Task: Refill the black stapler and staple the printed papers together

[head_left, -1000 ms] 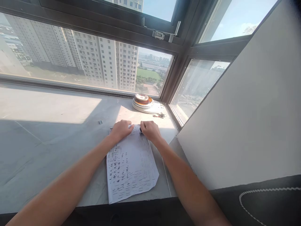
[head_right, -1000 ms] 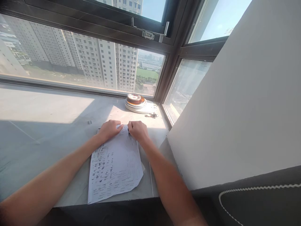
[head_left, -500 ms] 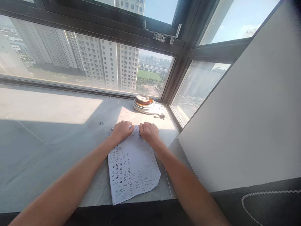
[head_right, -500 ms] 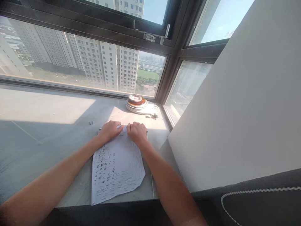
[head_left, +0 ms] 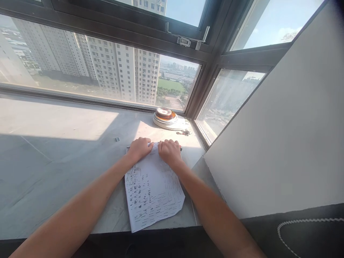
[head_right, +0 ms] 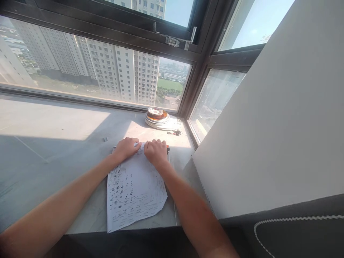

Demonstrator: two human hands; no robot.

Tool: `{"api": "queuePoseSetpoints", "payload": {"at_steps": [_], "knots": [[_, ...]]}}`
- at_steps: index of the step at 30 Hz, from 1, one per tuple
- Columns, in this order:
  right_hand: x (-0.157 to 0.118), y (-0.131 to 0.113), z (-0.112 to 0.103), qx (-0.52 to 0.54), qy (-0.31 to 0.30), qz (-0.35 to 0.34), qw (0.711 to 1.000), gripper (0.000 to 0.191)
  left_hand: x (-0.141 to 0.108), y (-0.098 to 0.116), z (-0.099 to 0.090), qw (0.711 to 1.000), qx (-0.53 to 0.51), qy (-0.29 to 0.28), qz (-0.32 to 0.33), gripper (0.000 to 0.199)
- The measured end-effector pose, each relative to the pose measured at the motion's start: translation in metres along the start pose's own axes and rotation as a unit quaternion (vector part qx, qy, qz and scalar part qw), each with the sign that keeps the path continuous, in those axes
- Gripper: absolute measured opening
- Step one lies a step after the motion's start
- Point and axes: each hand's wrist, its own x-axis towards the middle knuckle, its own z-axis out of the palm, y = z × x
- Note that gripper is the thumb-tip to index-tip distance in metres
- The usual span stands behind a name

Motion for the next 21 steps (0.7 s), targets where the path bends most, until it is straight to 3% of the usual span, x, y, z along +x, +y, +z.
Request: {"api": "queuePoseSetpoints", "payload": {"at_steps": [11,18,21], "knots": [[-0.006,-0.009,0.014,-0.058,0.041,-0.041,0.997,0.047,0.002,-0.007,0.005,1.0,0.007,0.002,0.011,0.036],[0.009,0.02,0.001,0.115,0.04,0.004,0.992,0.049,0.011,-0.017,0.009,0.998,-0.011,-0.028,0.048,0.036],[0.013,0.044,-0.007,0.21,0.034,-0.028,0.977,0.047,0.014,-0.022,0.012,0.995,-0.036,-0.035,0.088,0.033]]}}
